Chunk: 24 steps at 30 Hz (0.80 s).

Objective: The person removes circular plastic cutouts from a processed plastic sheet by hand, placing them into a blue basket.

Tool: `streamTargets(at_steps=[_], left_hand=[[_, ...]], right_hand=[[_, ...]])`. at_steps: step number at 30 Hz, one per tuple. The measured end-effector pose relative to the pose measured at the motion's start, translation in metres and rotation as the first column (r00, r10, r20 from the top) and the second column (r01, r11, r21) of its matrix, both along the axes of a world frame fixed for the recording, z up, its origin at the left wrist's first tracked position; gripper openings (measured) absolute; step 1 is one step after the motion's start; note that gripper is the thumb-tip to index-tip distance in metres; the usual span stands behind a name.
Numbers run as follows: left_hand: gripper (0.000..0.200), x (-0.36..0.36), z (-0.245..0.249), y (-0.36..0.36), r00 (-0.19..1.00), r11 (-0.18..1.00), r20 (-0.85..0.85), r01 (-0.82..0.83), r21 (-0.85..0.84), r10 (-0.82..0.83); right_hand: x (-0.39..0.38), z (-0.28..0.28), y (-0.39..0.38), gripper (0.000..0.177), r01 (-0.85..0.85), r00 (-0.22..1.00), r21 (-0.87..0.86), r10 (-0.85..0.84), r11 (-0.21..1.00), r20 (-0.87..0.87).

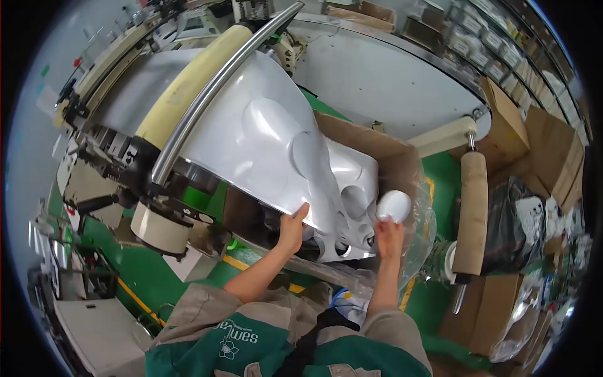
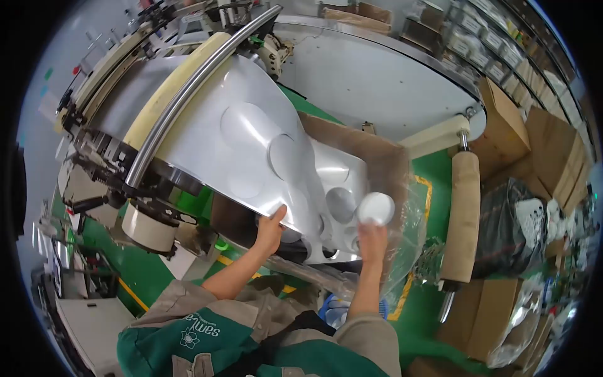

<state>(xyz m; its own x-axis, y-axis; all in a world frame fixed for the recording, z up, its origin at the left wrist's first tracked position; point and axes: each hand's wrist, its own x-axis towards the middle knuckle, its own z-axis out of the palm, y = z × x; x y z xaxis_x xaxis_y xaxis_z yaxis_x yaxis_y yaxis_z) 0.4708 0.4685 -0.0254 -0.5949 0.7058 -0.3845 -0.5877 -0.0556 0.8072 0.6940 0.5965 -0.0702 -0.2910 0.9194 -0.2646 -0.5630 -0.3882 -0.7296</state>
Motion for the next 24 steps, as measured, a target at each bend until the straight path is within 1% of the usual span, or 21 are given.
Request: streamTargets(at_steps=[1, 2, 3, 4, 5, 6, 8, 9, 10, 11, 12, 14, 15, 16, 17, 19, 20, 21, 22, 23, 24], left_hand=[[0.031, 0.007, -0.004, -0.002, 0.999, 0.998, -0.017, 0.049, -0.025, -0.05], [0.032, 0.017, -0.008, -0.002, 0.999, 1.0, 0.025, 0.026, 0.004, -0.026], [0.033, 0.021, -0.016, -0.006, 0.995, 0.994, 0.026, 0.094, 0.053, -0.095], [0.033, 0.024, -0.023, -0.006, 0.986, 0.981, 0.023, 0.163, 0.104, -0.167], [0.035, 0.024, -0.025, -0.004, 0.988, 0.986, 0.047, 0.143, 0.088, -0.147], [0.038, 0.026, 0.003, 0.0, 0.988, 0.995, 0.14, 0.059, 0.081, -0.07], [0.039, 0.017, 0.022, -0.002, 0.992, 0.999, 0.119, 0.044, 0.029, -0.048], [0.041, 0.007, 0.022, -0.001, 0.995, 0.994, 0.031, -0.101, 0.03, 0.1], [0.043, -0.004, 0.022, 0.002, 0.967, 0.969, -0.054, -0.245, 0.038, 0.247], [0.04, -0.015, 0.032, 0.005, 0.951, 0.95, -0.065, -0.296, 0.101, 0.303], [0.036, -0.023, 0.04, 0.008, 0.93, 0.925, -0.078, -0.342, 0.167, 0.358], [0.03, -0.025, 0.042, 0.011, 0.919, 0.916, -0.095, -0.364, 0.167, 0.383], [0.028, -0.024, 0.044, 0.012, 0.919, 0.92, -0.116, -0.358, 0.159, 0.377], [0.027, -0.021, 0.045, 0.009, 0.92, 0.927, -0.138, -0.347, 0.143, 0.366], [0.024, -0.022, 0.037, 0.006, 0.92, 0.933, -0.169, -0.333, 0.133, 0.353], [0.024, -0.017, 0.023, 0.002, 0.968, 0.978, -0.144, -0.202, 0.053, 0.208], [0.024, -0.013, 0.019, 0.0, 0.983, 0.991, -0.124, -0.135, 0.014, 0.136], [0.028, -0.003, 0.033, 0.0, 0.997, 0.996, -0.052, -0.053, 0.078, 0.057], [0.036, 0.004, 0.041, 0.004, 0.994, 0.99, -0.01, -0.108, 0.087, 0.109], [0.038, 0.001, 0.042, 0.004, 0.99, 0.988, 0.044, -0.134, 0.074, 0.131], [0.041, -0.002, 0.043, 0.004, 0.982, 0.984, 0.102, -0.164, 0.065, 0.157]], right_hand=[[-0.019, 0.037, 0.003, 0.032, -0.27, 0.951, 0.146, 0.24, 0.952, 0.195], [-0.047, 0.063, 0.008, 0.031, -0.528, 0.82, 0.239, 0.415, 0.815, 0.395], [-0.073, 0.07, 0.012, 0.035, -0.682, 0.714, 0.3, 0.519, 0.667, 0.471], [-0.089, 0.076, 0.02, 0.039, -0.803, 0.592, 0.344, 0.586, 0.487, 0.553], [-0.098, 0.059, 0.034, 0.039, -0.903, 0.421, 0.194, 0.7, 0.384, 0.577], [-0.096, 0.06, 0.04, 0.033, -0.899, 0.41, 0.132, 0.7, 0.416, 0.585], [-0.072, 0.022, 0.05, 0.029, -0.824, 0.516, 0.1, 0.665, 0.558, 0.54], [-0.055, 0.011, 0.05, 0.028, -0.737, 0.631, 0.052, 0.658, 0.674, 0.411], [-0.036, -0.001, 0.05, 0.028, -0.641, 0.732, -0.023, 0.62, 0.767, 0.28], [-0.013, -0.032, 0.057, 0.026, -0.518, 0.842, -0.153, 0.533, 0.842, 0.082], [-0.01, -0.028, 0.058, 0.023, -0.399, 0.916, -0.304, 0.388, 0.865, -0.1], [-0.008, -0.022, 0.065, 0.024, -0.277, 0.944, -0.19, 0.23, 0.942, -0.235], [-0.026, 0.01, 0.06, 0.031, -0.327, 0.944, -0.09, 0.322, 0.941, -0.068], [-0.049, 0.048, 0.054, 0.033, -0.462, 0.886, 0.021, 0.461, 0.886, 0.057], [-0.066, 0.061, 0.057, 0.034, -0.663, 0.724, 0.123, 0.591, 0.738, 0.356], [-0.11, 0.098, 0.048, 0.034, -0.739, 0.674, 0.344, 0.633, 0.579, 0.381], [-0.122, 0.093, 0.049, 0.034, -0.781, 0.624, 0.341, 0.669, 0.523, 0.404], [-0.135, 0.081, 0.05, 0.034, -0.818, 0.574, 0.338, 0.699, 0.465, 0.426], [-0.142, 0.081, 0.049, 0.034, -0.849, 0.525, 0.333, 0.723, 0.409, 0.449], [-0.128, 0.082, 0.049, 0.035, -0.852, 0.524, 0.282, 0.742, 0.442, 0.419], [-0.114, 0.06, 0.05, 0.036, -0.845, 0.534, 0.222, 0.75, 0.486, 0.391]])
